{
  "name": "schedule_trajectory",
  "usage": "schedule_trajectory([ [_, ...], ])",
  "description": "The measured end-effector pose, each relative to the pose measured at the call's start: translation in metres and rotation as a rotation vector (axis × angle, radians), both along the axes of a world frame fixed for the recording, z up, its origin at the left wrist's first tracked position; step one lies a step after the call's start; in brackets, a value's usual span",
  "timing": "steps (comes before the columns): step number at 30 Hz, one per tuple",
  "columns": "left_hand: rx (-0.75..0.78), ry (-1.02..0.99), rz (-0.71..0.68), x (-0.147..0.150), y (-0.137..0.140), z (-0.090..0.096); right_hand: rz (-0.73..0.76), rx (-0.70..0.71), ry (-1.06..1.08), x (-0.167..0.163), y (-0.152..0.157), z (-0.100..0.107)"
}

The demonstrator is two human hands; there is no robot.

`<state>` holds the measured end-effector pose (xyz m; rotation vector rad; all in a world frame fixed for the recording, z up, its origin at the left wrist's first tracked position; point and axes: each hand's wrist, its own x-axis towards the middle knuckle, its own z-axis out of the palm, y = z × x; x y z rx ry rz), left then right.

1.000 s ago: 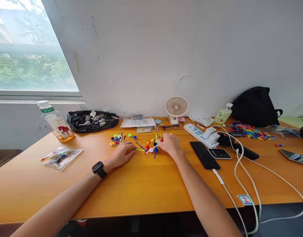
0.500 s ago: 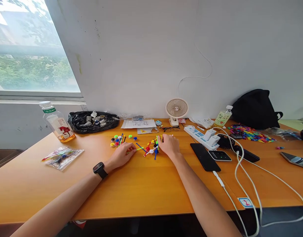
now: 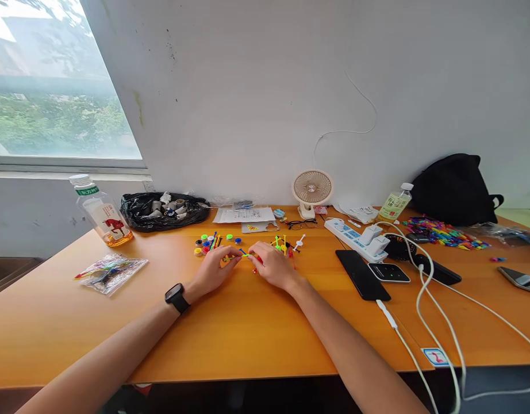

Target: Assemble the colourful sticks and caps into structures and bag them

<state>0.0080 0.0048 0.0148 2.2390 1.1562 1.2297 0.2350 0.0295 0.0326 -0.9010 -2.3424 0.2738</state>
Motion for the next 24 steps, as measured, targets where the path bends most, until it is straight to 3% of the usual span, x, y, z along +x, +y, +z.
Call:
schedule_trajectory([
  [7, -0.024, 0.025, 0.071, -0.003, 0.003, -0.004, 0.042, -0.068, 0.152, -0.003, 0.001, -0.003],
  [13, 0.134, 0.042, 0.166, -0.002, 0.001, 0.001, 0.042, -0.037, 0.244, -0.007, 0.002, -0.007],
  [20, -0.074, 0.033, -0.095, 0.006, -0.01, 0.002, 0.033, -0.024, 0.272, -0.007, 0.003, -0.011],
  [24, -0.111, 0.027, -0.079, 0.006, -0.009, -0.001, 0.079, -0.028, 0.208, -0.008, 0.001, -0.014],
])
